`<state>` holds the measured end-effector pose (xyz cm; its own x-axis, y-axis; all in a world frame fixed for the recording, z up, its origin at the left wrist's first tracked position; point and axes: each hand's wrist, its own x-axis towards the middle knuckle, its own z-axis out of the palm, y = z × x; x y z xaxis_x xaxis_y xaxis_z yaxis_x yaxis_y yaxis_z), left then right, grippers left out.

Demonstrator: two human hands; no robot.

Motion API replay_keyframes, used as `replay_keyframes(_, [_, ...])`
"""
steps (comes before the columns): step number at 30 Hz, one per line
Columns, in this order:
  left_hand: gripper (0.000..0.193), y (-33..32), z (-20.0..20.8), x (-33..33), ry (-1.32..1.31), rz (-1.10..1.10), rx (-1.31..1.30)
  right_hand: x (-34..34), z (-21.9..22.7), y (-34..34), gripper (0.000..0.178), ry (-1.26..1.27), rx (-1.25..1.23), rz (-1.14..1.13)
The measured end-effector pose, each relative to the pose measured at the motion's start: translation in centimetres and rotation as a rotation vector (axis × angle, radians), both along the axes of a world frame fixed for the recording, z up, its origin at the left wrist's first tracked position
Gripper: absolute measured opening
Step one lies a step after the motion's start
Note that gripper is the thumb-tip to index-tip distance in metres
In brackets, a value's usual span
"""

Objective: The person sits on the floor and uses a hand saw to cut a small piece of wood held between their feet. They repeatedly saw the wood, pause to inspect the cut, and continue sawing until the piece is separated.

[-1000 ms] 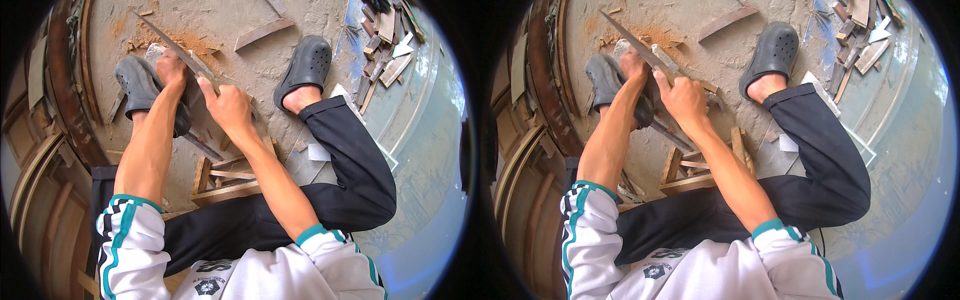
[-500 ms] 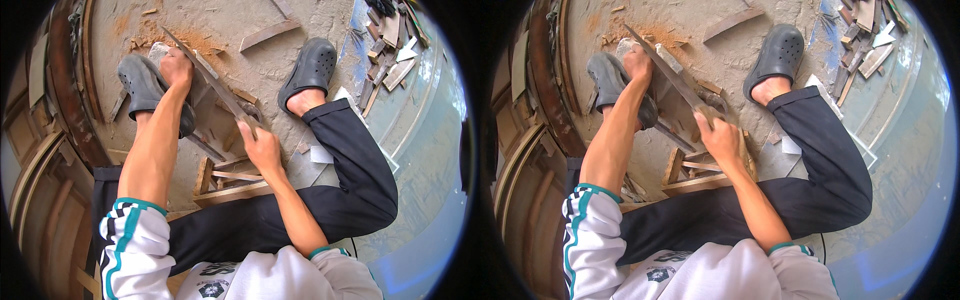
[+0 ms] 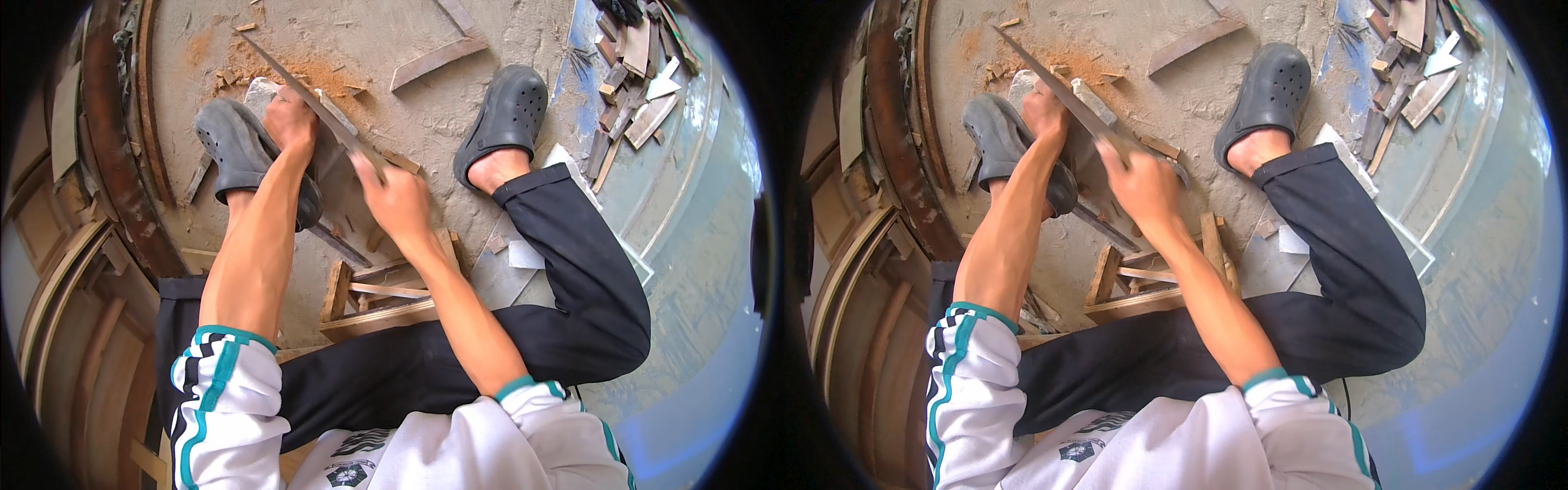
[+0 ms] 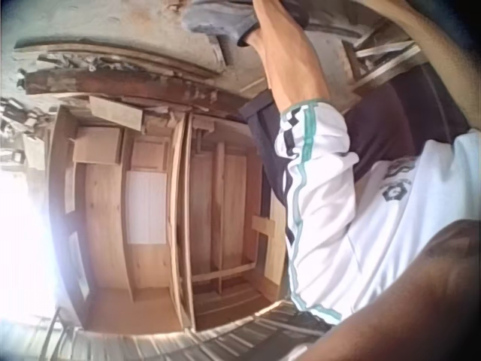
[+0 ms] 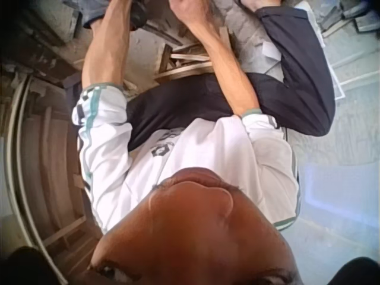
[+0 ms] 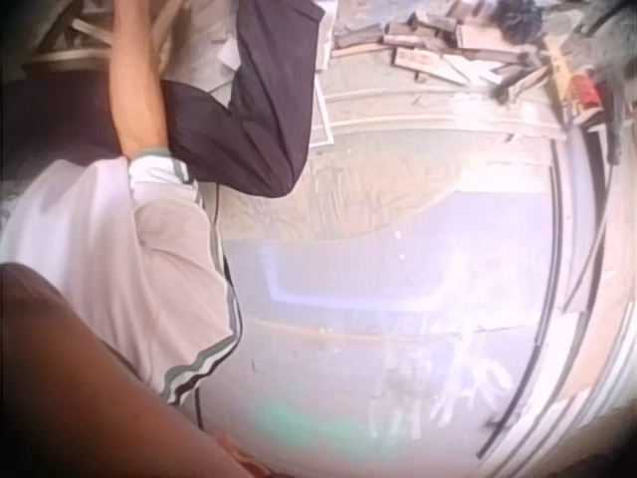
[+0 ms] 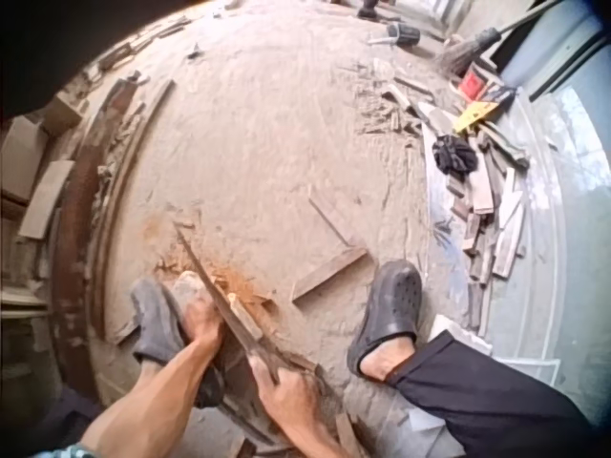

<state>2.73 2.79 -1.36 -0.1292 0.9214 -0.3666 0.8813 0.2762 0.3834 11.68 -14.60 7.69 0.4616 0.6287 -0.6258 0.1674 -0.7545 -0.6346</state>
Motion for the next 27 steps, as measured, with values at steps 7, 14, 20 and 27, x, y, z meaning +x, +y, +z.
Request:
replay_keyframes(7, [0.059, 0.1, 0.4, -0.8, 0.074, 0.008, 0.047, -0.5, 1.7, -8.7, 0.061, 0.048, 0.14, -0.076])
replay_keyframes(14, [0.059, -0.6, 1.4, 0.8, 0.078, 0.048, 0.062, 2.4, -4.3, 2.5, 0.075, -0.018, -0.017, 0.092])
replay_keyframes(20, [0.056, -1.3, 1.0, 0.0, 0.005, 0.1, 0.108, 4.1, -1.8, -4.0, 0.079, -0.095, -0.107, -0.077])
replay_keyframes(27, [0.045, -1.8, 2.1, 0.3, -0.189, -0.103, 0.195, 4.7, 3.0, -5.7, 0.074, -0.037, -0.031, -0.105])
